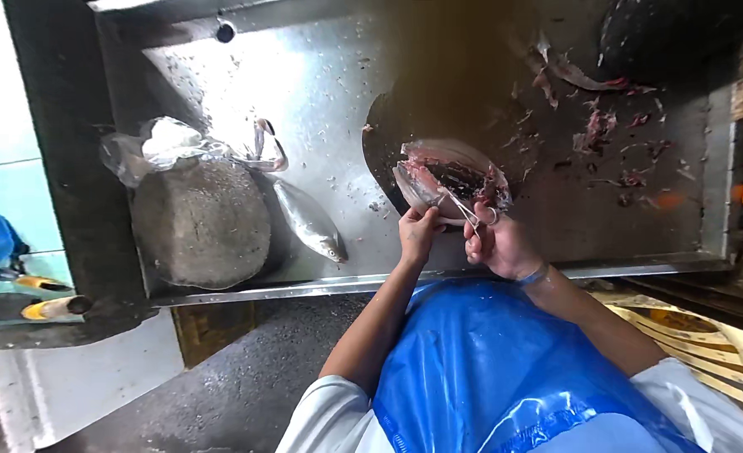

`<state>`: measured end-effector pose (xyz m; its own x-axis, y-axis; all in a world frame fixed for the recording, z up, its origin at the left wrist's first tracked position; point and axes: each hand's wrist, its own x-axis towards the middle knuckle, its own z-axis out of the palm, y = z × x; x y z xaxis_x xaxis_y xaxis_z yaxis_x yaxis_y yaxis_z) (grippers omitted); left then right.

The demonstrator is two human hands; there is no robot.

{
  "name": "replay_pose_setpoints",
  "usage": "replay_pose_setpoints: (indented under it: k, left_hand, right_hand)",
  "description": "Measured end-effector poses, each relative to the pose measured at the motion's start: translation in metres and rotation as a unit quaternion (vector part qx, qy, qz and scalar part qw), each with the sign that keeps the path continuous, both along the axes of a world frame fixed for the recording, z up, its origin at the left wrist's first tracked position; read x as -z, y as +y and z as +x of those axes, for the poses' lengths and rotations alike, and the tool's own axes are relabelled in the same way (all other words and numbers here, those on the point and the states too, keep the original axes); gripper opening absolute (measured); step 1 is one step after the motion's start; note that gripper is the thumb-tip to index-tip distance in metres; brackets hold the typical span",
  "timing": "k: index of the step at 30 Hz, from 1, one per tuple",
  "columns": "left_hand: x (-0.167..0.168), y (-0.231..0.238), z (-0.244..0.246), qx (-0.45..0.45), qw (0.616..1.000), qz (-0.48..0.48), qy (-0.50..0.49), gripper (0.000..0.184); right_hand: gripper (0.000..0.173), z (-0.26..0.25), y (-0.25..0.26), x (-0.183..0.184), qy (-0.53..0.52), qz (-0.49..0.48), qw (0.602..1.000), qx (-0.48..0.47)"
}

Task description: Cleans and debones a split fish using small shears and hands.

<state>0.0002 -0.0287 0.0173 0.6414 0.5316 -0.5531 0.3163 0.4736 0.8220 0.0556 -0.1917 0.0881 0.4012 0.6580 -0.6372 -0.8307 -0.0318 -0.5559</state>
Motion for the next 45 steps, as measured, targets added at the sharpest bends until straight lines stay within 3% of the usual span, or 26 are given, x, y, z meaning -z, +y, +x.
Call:
replay_pose_setpoints:
  k: [2,4,7,9,11,12,13,14,15,17,22,24,26,27,29,34,36,38,39,42,45]
  left_hand:
    - [-0.002,-0.003,-0.001,0.008,1.000,-0.012,-0.013,0.016]
    - [0.000,-0.006,-0.001,0.007,1.000,-0.003,-0.014,0.015]
    - [-0.001,-0.002,-0.001,0.010,1.000,0.012,-0.006,0.017]
    - [0.000,-0.005,-0.003,0.015,1.000,0.016,-0.005,0.017]
    - [0.003,-0.006,-0.002,0.020,1.000,0.022,-0.007,0.017]
    - [0.004,-0.006,-0.002,0.023,0.999,0.022,-0.003,0.018]
    - [0.002,-0.004,-0.001,0.026,0.999,0.020,-0.001,0.019]
    - [-0.001,-0.002,0.000,0.027,0.999,0.017,0.004,0.019]
    - [-0.002,-0.003,-0.003,0.024,1.000,0.012,0.010,0.020]
    - [-0.003,-0.007,-0.003,0.021,1.000,-0.005,0.011,0.020]
    - [0.002,-0.007,-0.002,0.027,0.999,-0.008,0.025,0.019]
    - [0.000,-0.007,-0.001,0.032,0.999,-0.006,0.021,0.018]
    - [-0.004,-0.005,-0.003,0.033,0.999,-0.016,0.022,0.019]
    - [-0.004,-0.006,-0.007,0.034,0.999,-0.025,0.028,0.020]
    - [-0.004,-0.010,-0.007,0.033,0.998,-0.033,0.036,0.019]
    - [0.001,-0.013,-0.008,0.043,0.998,-0.014,0.032,0.020]
    - [0.000,-0.013,-0.005,0.043,0.999,-0.015,0.031,0.019]
    - [0.000,-0.011,-0.005,0.039,0.999,-0.018,0.032,0.019]
    - [0.001,-0.012,-0.007,0.034,0.999,-0.020,0.035,0.019]
    - [0.001,-0.015,-0.007,0.025,0.999,-0.017,0.027,0.018]
    - [0.002,-0.016,-0.007,0.020,1.000,-0.002,0.012,0.017]
  right_hand:
    - [0.066,0.001,0.000,0.005,0.034,-0.011,0.999,-0.040]
    - [0.059,-0.001,-0.001,0.016,0.016,-0.072,0.996,-0.039]
    - [0.048,0.002,-0.012,0.002,-0.138,-0.068,0.987,-0.033]
    - [0.048,0.005,-0.018,0.005,-0.205,-0.070,0.972,-0.094]
    - [0.047,0.009,-0.018,0.020,-0.292,-0.146,0.921,-0.214]
    - [0.043,0.014,-0.019,0.018,-0.360,-0.202,0.869,-0.273]
    - [0.036,0.021,-0.020,0.007,-0.414,-0.241,0.829,-0.290]
    - [0.028,0.030,-0.026,-0.004,-0.435,-0.243,0.827,-0.261]
    - [0.022,0.034,-0.037,-0.009,-0.410,-0.213,0.867,-0.185]
    - [0.034,0.037,-0.052,-0.009,-0.307,-0.197,0.928,-0.076]
    - [0.040,0.033,-0.030,0.032,-0.171,-0.166,0.960,-0.145]
    - [0.026,0.037,-0.034,0.029,-0.263,-0.178,0.942,-0.105]
    - [0.015,0.041,-0.058,0.007,-0.336,-0.112,0.935,-0.026]
    - [0.023,0.041,-0.068,-0.002,-0.288,-0.079,0.954,0.023]
    - [0.044,0.043,-0.072,-0.011,-0.165,-0.122,0.976,0.071]
    - [0.048,0.032,-0.032,0.030,-0.103,-0.120,0.982,-0.107]
    - [0.038,0.036,-0.024,0.038,-0.136,-0.134,0.977,-0.093]
    - [0.024,0.037,-0.043,0.028,-0.238,-0.115,0.963,-0.049]
    - [0.025,0.037,-0.055,0.020,-0.232,-0.089,0.968,-0.017]
    - [0.054,0.037,-0.063,0.003,-0.103,-0.107,0.988,0.045]
    - [0.073,0.019,-0.050,0.016,-0.042,-0.019,0.997,-0.064]
